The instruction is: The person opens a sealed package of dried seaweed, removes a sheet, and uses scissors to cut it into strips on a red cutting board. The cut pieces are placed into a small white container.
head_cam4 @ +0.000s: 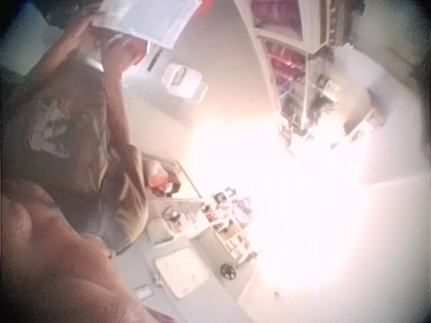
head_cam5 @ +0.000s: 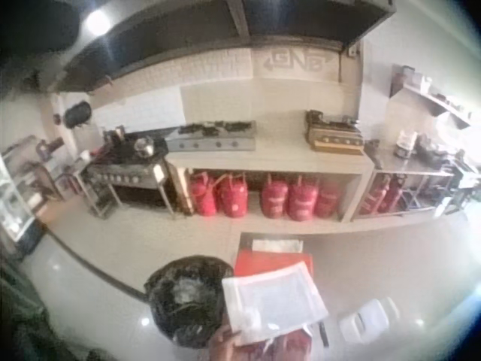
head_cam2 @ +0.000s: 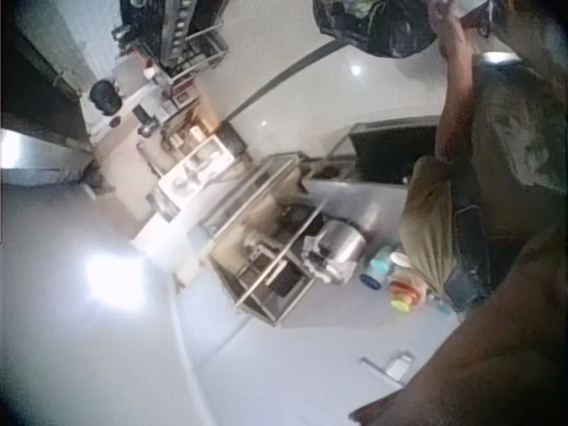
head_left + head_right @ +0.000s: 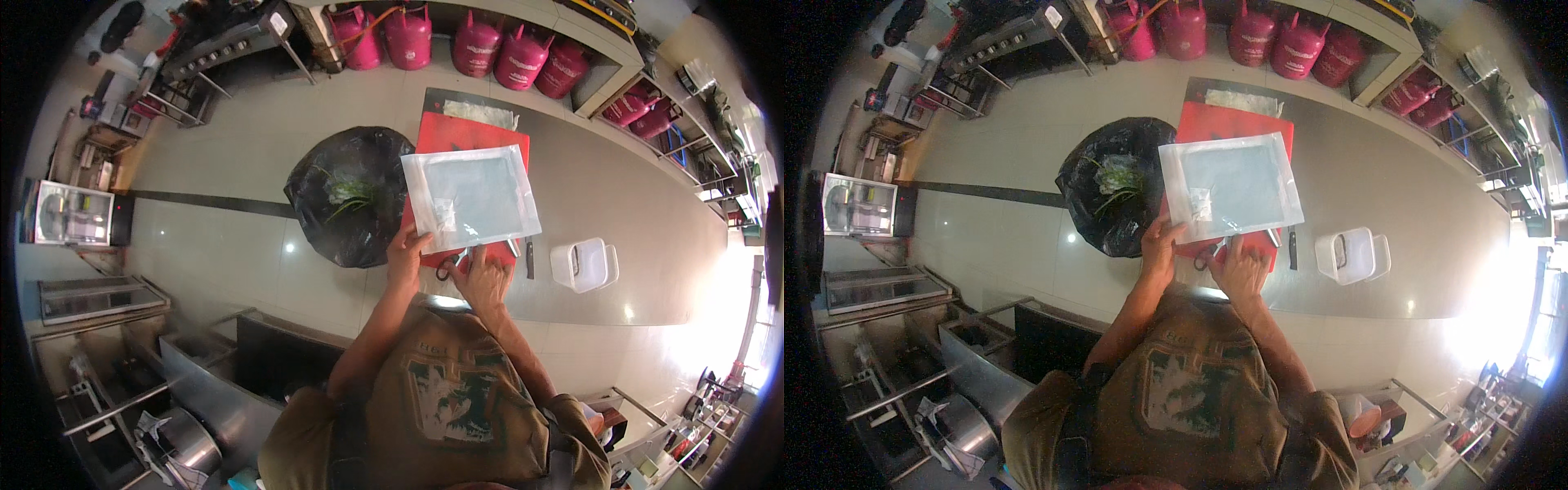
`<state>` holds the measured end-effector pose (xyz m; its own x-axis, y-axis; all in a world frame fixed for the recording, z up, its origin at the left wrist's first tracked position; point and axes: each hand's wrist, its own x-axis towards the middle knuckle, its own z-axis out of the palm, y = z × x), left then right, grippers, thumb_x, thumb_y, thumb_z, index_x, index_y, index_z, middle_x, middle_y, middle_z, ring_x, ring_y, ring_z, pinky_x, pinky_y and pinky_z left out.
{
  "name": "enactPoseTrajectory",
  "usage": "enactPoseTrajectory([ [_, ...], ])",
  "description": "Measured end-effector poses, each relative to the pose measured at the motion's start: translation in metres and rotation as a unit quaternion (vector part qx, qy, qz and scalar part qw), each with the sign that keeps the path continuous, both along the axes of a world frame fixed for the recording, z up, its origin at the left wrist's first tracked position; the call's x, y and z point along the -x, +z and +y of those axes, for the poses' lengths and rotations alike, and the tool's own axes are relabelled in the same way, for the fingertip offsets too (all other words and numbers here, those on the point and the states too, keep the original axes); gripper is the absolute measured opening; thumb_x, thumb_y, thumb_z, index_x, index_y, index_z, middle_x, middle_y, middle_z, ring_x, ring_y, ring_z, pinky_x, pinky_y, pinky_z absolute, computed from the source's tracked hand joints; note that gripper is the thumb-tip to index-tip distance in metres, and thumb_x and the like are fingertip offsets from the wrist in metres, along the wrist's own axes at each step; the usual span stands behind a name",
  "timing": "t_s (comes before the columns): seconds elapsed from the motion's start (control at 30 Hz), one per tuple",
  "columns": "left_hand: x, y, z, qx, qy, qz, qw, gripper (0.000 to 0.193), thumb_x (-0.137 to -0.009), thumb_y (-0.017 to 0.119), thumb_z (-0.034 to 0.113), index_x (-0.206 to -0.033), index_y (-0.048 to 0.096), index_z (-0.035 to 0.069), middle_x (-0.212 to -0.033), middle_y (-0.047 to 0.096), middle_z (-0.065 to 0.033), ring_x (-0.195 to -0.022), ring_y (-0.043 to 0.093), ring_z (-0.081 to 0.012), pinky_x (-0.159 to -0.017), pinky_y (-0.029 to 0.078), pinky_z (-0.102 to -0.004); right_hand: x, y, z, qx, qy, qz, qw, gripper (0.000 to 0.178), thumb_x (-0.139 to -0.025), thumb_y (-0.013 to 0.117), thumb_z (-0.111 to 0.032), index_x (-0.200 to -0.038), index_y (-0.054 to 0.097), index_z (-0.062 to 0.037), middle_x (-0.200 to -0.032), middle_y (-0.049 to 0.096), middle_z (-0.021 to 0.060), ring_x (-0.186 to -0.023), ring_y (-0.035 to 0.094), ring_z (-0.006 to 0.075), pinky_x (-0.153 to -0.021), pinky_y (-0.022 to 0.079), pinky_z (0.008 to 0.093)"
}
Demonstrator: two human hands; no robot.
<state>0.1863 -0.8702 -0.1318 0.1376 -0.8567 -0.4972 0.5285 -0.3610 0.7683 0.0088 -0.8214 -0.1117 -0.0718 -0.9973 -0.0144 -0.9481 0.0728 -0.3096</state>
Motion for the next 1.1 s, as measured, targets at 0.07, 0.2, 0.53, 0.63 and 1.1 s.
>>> enactPoseTrajectory([
  [0.07,-0.003,-0.009,0.003,-0.026,-0.034,-0.026,0.999,0.045,-0.094,0.078,0.004,-0.138,0.069,0.001,-0.114,0.076,-0.0074,-0.103,0.071,-0.0141,-0.082,0.061,-0.0305,0.002,0.007,0.0,-0.086,-0.007,0.014,0.996,0.075,-0.087,0.082,-0.053,-0.139,0.055,-0.0047,-0.094,0.079,0.0155,-0.097,0.076,0.0398,-0.088,0.05,0.0543],
  [0.2,-0.016,-0.034,0.007,-0.038,-0.099,-0.016,0.994,0.053,-0.092,0.076,0.003,-0.144,0.066,0.004,-0.117,0.074,-0.0075,-0.098,0.072,-0.0163,-0.076,0.063,-0.0322,0.017,0.031,0.01,-0.195,-0.013,-0.034,0.98,0.066,-0.086,0.081,-0.041,-0.137,0.06,-0.0055,-0.093,0.079,0.0167,-0.096,0.077,0.0373,-0.089,0.056,0.0495],
  [0.53,-0.017,-0.011,0.007,-0.043,-0.17,-0.03,0.984,0.065,-0.091,0.073,0.001,-0.153,0.056,0.001,-0.114,0.074,-0.012,-0.098,0.074,-0.0204,-0.082,0.066,-0.0344,0.084,0.002,0.068,-0.31,0.097,-0.501,0.802,0.041,-0.101,0.08,-0.032,-0.126,0.066,-0.0023,-0.127,0.062,0.0092,-0.109,0.062,0.0183,-0.09,0.053,0.0336],
  [0.63,-0.016,-0.006,0.006,-0.049,-0.167,-0.018,0.985,0.066,-0.09,0.073,-0.001,-0.153,0.052,-0.003,-0.108,0.074,-0.0141,-0.095,0.075,-0.0211,-0.083,0.067,-0.0347,0.047,0.021,0.051,-0.348,0.027,-0.535,0.769,0.051,-0.101,0.08,-0.042,-0.129,0.064,-0.002,-0.119,0.063,0.0086,-0.103,0.062,0.0184,-0.086,0.052,0.0335],
  [1.1,-0.018,-0.016,0.02,-0.037,-0.135,-0.044,0.989,0.05,-0.091,0.073,-0.006,-0.137,0.054,-0.004,-0.109,0.071,-0.0167,-0.104,0.075,-0.0254,-0.085,0.069,-0.0401,0.007,-0.002,0.035,-0.273,0.0,-0.576,0.771,0.043,-0.102,0.081,-0.037,-0.117,0.063,-0.0005,-0.082,0.064,0.0034,-0.067,0.061,0.0116,-0.058,0.048,0.0303],
])
